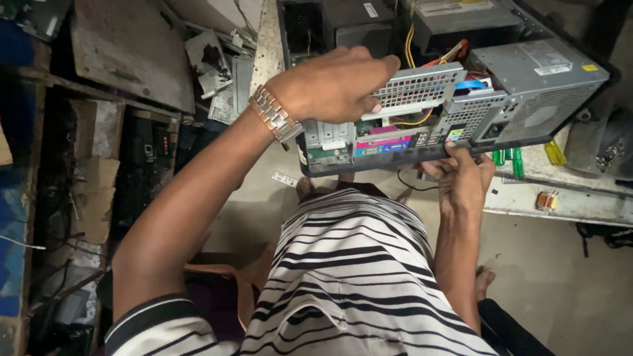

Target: The person cleans the motherboard inside an open computer case with a toothbrush, then installs a metal expansion card bracket into the rear slot. They connect internal ribbon cables and use a screwdriver to secure components inside the case.

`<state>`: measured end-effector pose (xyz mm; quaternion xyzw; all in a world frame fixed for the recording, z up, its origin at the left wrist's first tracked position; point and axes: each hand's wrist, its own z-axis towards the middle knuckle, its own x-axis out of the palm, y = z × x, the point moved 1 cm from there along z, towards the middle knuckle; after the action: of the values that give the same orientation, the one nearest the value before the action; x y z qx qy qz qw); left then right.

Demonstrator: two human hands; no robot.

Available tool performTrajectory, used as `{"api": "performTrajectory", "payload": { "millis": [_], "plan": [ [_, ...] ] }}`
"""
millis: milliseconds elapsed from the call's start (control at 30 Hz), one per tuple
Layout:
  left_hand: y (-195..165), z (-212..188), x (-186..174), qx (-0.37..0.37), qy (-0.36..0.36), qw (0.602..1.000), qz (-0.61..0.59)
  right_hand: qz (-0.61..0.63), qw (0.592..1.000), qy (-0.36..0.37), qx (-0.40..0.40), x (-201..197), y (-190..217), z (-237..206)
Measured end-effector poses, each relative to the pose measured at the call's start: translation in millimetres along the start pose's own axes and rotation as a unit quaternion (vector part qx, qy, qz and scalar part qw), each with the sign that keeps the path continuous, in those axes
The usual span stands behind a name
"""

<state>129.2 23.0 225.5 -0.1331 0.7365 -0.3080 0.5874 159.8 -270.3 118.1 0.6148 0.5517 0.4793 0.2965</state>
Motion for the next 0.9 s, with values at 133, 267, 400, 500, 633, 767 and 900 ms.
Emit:
{"api": "performTrajectory", "payload": {
  "millis": [133, 267, 400, 500, 633, 767, 900],
  "plan": [
    [-0.9, 1.1, 0.9, 0.015, -0.019, 1.0, 0.005, 0.003, 1.0, 0.002, -0.003, -1.9, -2.9, 1.8],
    [0.0, 0.2, 0.4, -0.008, -0.007, 1.0, -0.001, 0.01, 1.0, 0.008, -0.01, -6.4, -6.6, 5.1],
    [1.6, 0.9, 3.3, -0.007, 0.013, 1.0, -0.01, 0.024, 0.999, 0.018, -0.012, -7.1, -7.1, 7.5],
    [2.0, 1.8, 10.7, 0.016, 0.028, 0.999, 0.015, 0.011, 1.0, 0.009, -0.004, -5.1, -6.9, 8.8],
    [6.2, 1.2, 16.5, 0.02, 0.003, 1.0, -0.001, 0.005, 1.0, 0.007, 0.002, -3.5, -8.4, 11.8],
    [9.1, 1.6, 18.2, 0.008, 0.031, 0.999, 0.005, 0.001, 1.0, -0.001, 0.016, -5.3, -12.0, 15.3],
    [12.0, 3.1, 17.5, -0.035, 0.069, 0.997, -0.002, 0.0, 1.0, -0.01, 0.017, -6.7, -14.1, 17.0]
  ]
}}
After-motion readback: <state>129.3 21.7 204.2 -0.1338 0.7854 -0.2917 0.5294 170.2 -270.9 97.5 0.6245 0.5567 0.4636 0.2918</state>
